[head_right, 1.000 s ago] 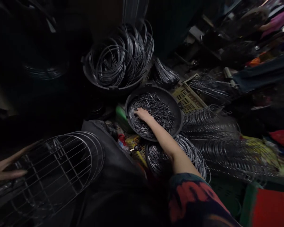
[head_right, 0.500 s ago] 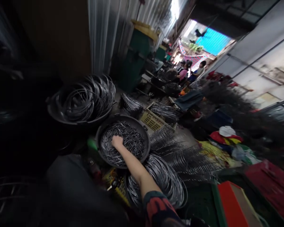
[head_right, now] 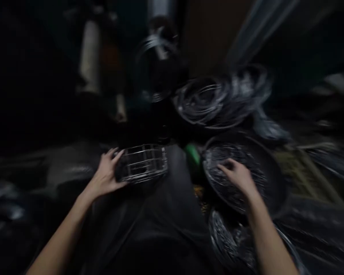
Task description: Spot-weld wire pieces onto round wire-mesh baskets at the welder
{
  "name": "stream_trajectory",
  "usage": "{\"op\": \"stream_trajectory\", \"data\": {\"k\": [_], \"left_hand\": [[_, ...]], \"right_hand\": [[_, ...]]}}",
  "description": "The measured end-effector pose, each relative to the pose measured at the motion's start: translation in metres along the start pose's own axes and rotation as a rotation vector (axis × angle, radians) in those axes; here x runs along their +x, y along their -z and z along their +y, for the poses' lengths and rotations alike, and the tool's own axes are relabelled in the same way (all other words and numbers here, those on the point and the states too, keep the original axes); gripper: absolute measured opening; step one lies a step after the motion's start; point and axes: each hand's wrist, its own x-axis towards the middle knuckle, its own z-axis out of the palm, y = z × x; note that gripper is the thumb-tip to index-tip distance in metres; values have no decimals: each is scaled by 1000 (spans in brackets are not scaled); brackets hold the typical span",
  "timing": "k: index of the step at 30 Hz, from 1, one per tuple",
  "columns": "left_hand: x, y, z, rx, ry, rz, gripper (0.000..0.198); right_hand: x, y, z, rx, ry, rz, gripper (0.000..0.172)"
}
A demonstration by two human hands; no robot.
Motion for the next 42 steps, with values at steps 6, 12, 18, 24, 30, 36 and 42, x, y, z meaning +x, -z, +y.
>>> {"op": "stream_trajectory", "data": {"k": [6,12,18,24,30,36,42], "left_hand": [[6,-9,5,-30,126,-65,84],[5,-13,9,-16,124,-62,88],[6,-19,6,-28,109,28,84],[4,-2,1,-27,57,69,79],[20,29,-14,30,15,192,76],[35,41,-24,19,52,229,79],[43,45,-27,-6,41,246,79]], "right_hand": [[-36,-35,-91,566,27,-667,34],[-31,-88,-172,344,496,-698,22],[-43,-120,-170,-261,965,-324,38],[-42,-125,-168,-256,1164,-157,28],[-11,-113,-195,-143,1316,-25,25],[10,-108,-213,-120,1405,73,23],[19,-106,-218,-156,1407,54,25]]}}
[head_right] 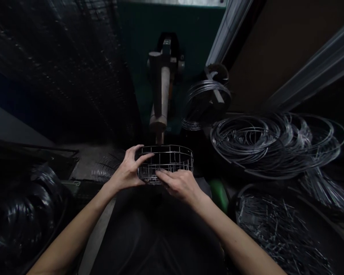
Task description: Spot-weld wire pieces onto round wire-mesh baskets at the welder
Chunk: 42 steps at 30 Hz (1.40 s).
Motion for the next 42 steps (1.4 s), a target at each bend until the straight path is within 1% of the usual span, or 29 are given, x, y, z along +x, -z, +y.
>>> {"op": "stream_trajectory", "data": {"k": [7,14,19,22,26,29,33,37,42], "left_hand": [[13,2,-8,-35,3,-13,86],[21,4,-14,-47,16,-25,89],[24,4,-19,-40,-5,-43,90],[25,5,-20,-35,-5,-44,91],[28,10,-19,-41,13,-73,91],[34,14,-22,-48,11,-91,91],[46,18,-31,-32,26,-93,91],[55,15,-41,-37,27,-88,91],[58,9,-48,-58,-11,-78,92]], "right_hand": [[13,2,8,-8,1,76,23],[17,-3,16,20,-26,67,23],[18,-7,18,39,-69,32,23],[18,-5,17,56,-84,32,23],[21,-3,18,85,-124,-9,23],[27,-3,22,81,-162,-39,22],[40,-6,30,60,-215,-54,21],[48,-8,36,27,-242,-72,22],[52,-9,38,-12,-264,-96,22]]}}
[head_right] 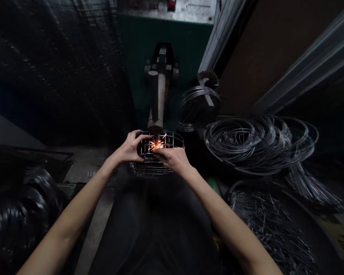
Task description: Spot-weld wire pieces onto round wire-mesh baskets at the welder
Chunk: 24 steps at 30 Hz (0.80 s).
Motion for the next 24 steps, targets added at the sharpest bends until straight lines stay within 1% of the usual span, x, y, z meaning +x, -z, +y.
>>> {"op": "stream_trajectory", "data": {"k": [3,6,8,9,11,14,17,19,21,22,24], "left_hand": [[0,-2,-1,-4,4,17,90],[-1,-3,0,-13,10,26,91],[0,-3,0,-19,4,30,92],[1,-3,0,-19,5,33,92],[5,-2,-3,-15,28,45,90],[14,0,-10,-19,67,52,91],[23,1,-17,-30,71,56,91],[25,0,-20,-32,52,62,89],[22,-1,-22,-52,25,74,91],[17,-2,-24,-79,23,86,96],[3,-6,-31,-164,52,121,112]], "right_hand": [[-6,1,-1,-4,22,24,23],[-19,3,0,25,23,151,22],[-26,3,1,10,-30,234,20],[-28,2,2,-11,-62,253,21],[-25,0,5,-54,-112,249,22],[-11,-3,10,-62,-142,231,22],[2,-6,13,-28,-148,216,21],[6,-6,12,4,-163,210,22],[3,-1,11,52,-193,234,24],[-1,4,9,89,-213,261,26],[-17,20,7,197,-261,299,31]]}}
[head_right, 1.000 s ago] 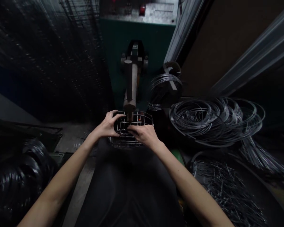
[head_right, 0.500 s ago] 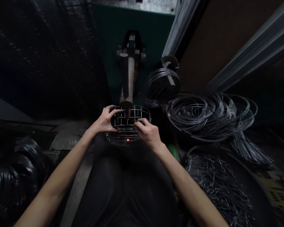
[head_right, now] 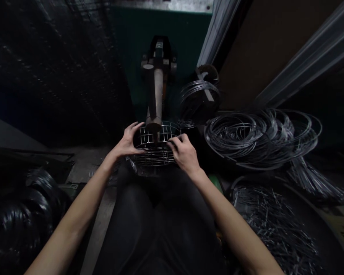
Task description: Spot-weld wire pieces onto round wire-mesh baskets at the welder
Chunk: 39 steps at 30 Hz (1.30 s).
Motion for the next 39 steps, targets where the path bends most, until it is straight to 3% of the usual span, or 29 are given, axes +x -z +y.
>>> {"op": "stream_trajectory", "data": {"k": [2,5,9,12,14,17,20,21,23,25,27,29,32,39], "left_hand": [[-17,-5,-12,-101,55,46,125],[-35,-22,-35,-307,105,131,129],[-38,-49,-52,-610,183,290,133],[-38,-54,-51,-681,226,377,136],[-45,-49,-43,-668,184,371,135],[-59,-37,-21,-541,41,280,126],[-67,-31,9,-335,-91,148,113],[-68,-31,18,-268,-118,108,108],[-67,-32,35,-154,-150,39,98],[-65,-33,46,-73,-160,-2,87],[-63,-34,52,-30,-156,-19,80],[-62,-34,55,-18,-136,-12,78],[-62,-34,57,-32,-86,21,82],[-57,-36,54,-65,-22,68,86]], "right_hand": [[-20,23,-1,98,-78,-48,36],[-66,44,5,118,-194,-258,43],[-142,32,28,91,-360,-545,41],[-187,21,52,160,-414,-633,39],[-197,23,60,263,-444,-648,41],[-174,39,46,370,-552,-557,46],[-120,53,6,458,-549,-458,51],[-100,54,-8,502,-524,-480,46],[-67,48,-28,580,-472,-657,34],[-46,36,-37,580,-435,-752,25],[-38,22,-38,439,-337,-674,19],[-39,12,-38,203,-140,-556,18],[-44,8,-40,-91,146,-537,29],[-32,10,-34,-261,402,-500,31]]}}
